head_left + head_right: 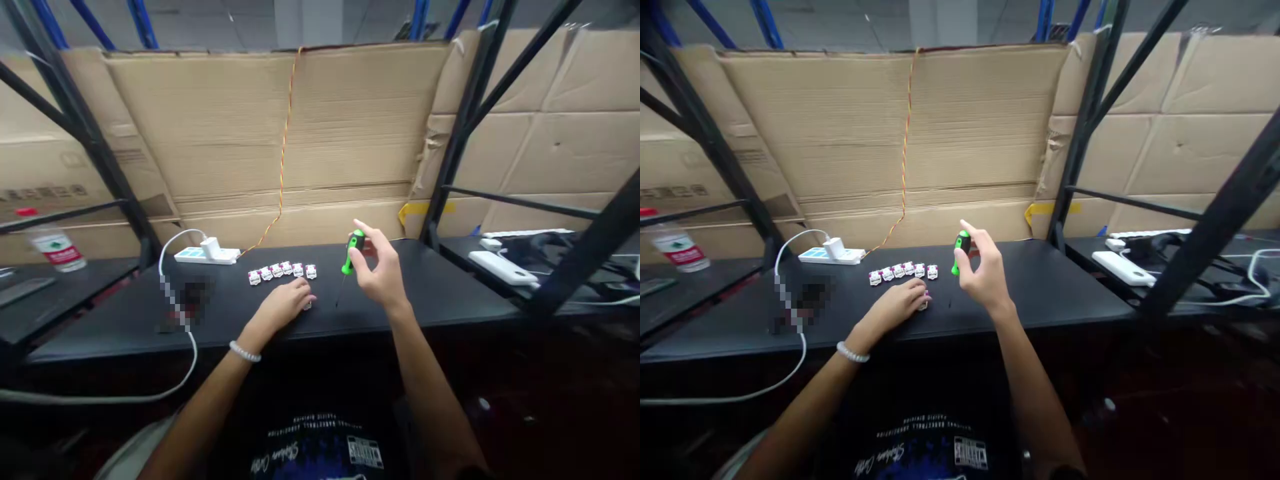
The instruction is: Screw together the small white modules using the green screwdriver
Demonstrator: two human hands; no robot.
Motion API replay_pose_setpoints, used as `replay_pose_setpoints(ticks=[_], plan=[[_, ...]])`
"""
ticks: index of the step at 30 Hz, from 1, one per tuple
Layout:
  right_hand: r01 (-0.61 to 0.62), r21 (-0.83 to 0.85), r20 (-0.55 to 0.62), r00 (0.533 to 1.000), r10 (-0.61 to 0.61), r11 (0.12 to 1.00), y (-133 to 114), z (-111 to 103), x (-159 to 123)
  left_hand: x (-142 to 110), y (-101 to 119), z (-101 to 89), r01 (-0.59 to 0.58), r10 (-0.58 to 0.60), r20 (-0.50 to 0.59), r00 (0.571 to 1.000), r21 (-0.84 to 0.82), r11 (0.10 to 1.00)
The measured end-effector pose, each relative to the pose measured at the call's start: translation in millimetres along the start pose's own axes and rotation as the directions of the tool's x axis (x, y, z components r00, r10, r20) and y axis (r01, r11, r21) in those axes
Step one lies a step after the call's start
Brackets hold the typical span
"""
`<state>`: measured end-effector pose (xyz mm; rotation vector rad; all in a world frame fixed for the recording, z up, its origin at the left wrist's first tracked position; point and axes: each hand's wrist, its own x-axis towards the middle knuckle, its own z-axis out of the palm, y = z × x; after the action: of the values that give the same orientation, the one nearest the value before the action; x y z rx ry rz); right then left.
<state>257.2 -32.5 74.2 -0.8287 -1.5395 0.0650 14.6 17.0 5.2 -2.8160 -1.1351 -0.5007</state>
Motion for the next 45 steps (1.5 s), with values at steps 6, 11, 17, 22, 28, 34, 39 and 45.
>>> replay_pose_setpoints(ticks=[6, 11, 17, 22, 28, 34, 39, 45], plan=[[0.005, -0.005, 0.032, 0.999, -0.005, 1.0, 5.9, -2.0, 1.0, 21.0, 4.0, -0.3, 0.025, -0.027, 0.077, 0.997, 0.025, 0.999], [0.003, -0.015, 0.018, 1.0, -0.003, 1.0, 7.6, -0.8, 1.3, 47.6, -9.0, -7.4, 0.021, -0.018, 0.097, 0.995, -0.025, 0.999], [-0.009, -0.011, 0.031, 0.999, 0.009, 1.0, 10.9, 1.3, 1.0, 83.4, -19.3, -8.5, 0.032, -0.015, 0.09, 0.996, -0.189, 0.982], [-0.007, -0.014, 0.03, 1.0, 0.007, 1.0, 12.3, 0.9, 0.9, 91.6, -19.7, 4.7, 0.046, -0.02, 0.122, 0.992, -0.214, 0.976], [-0.012, -0.026, 0.015, 1.0, 0.012, 1.0, 15.8, 2.2, 0.5, 77.8, -24.6, 0.4, 0.05, -0.028, 0.098, 0.995, -0.227, 0.973], [-0.096, 0.179, -0.094, 0.989, 0.114, 0.979, 29.3, 19.2, -1.6, 29.8, -24.2, -5.4, -0.031, 0.036, 0.013, 0.999, -0.286, 0.958], [-0.158, 0.388, 0.059, 0.987, 0.146, 0.908, 44.3, 48.2, 23.4, 3.8, -20.7, 0.4, 0.006, 0.004, 0.034, 0.999, -0.308, 0.951], [-0.143, 0.468, 0.16, 0.984, 0.076, 0.872, 58.5, 92.9, 59.3, -5.0, -31.2, -2.3, 0.045, -0.04, 0.022, 0.999, -0.336, 0.941]])
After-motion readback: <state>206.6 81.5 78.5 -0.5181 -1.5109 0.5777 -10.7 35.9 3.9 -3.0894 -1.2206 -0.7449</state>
